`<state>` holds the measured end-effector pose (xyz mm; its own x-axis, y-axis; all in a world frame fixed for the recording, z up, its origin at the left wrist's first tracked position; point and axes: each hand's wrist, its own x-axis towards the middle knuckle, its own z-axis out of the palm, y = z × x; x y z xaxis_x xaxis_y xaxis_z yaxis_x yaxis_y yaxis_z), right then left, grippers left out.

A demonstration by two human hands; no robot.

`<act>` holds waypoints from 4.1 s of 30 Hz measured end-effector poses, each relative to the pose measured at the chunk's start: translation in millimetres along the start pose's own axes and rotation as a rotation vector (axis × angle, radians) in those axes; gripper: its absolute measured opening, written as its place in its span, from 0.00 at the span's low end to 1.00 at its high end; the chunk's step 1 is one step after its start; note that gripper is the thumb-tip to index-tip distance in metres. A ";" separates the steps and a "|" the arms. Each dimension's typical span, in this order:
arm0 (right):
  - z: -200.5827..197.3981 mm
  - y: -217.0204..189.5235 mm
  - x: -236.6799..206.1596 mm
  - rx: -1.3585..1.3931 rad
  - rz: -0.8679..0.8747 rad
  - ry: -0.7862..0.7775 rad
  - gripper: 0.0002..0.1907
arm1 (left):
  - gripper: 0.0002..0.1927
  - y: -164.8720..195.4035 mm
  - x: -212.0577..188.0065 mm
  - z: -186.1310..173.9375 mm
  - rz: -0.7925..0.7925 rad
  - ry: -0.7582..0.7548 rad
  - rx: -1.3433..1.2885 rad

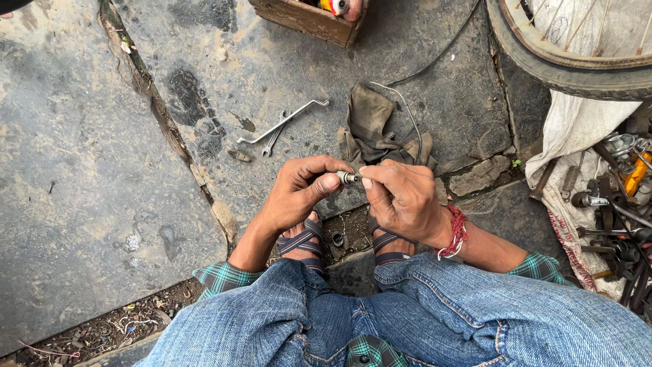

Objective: The person sits on the ground and repeatedly assembles and disassembles a small cylindrical metal part using their hands. They then use a sanding block to smooth the part's surface.

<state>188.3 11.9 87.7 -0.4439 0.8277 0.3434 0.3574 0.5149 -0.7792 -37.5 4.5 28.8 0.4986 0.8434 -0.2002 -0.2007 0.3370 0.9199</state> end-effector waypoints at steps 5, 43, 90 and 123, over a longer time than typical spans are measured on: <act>0.3 3.6 -0.7 -0.051 -0.099 0.006 0.09 | 0.20 -2.8 -0.8 0.7 0.002 -0.010 -0.067; -5.9 17.4 -0.8 -0.132 -0.302 -0.031 0.17 | 0.28 0.1 -3.6 -1.3 -0.117 -0.064 0.008; -0.5 23.2 -10.3 -0.048 -0.360 0.030 0.11 | 0.27 1.4 -4.0 -0.7 -0.097 -0.141 0.049; 7.5 13.4 -11.3 -0.053 -0.322 0.055 0.06 | 0.18 44.3 -0.6 11.0 0.513 0.169 0.791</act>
<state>191.9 7.7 69.5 -0.4970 0.6301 0.5967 0.2485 0.7621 -0.5978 -37.4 14.3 73.4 0.3671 0.8798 0.3019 0.2974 -0.4186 0.8581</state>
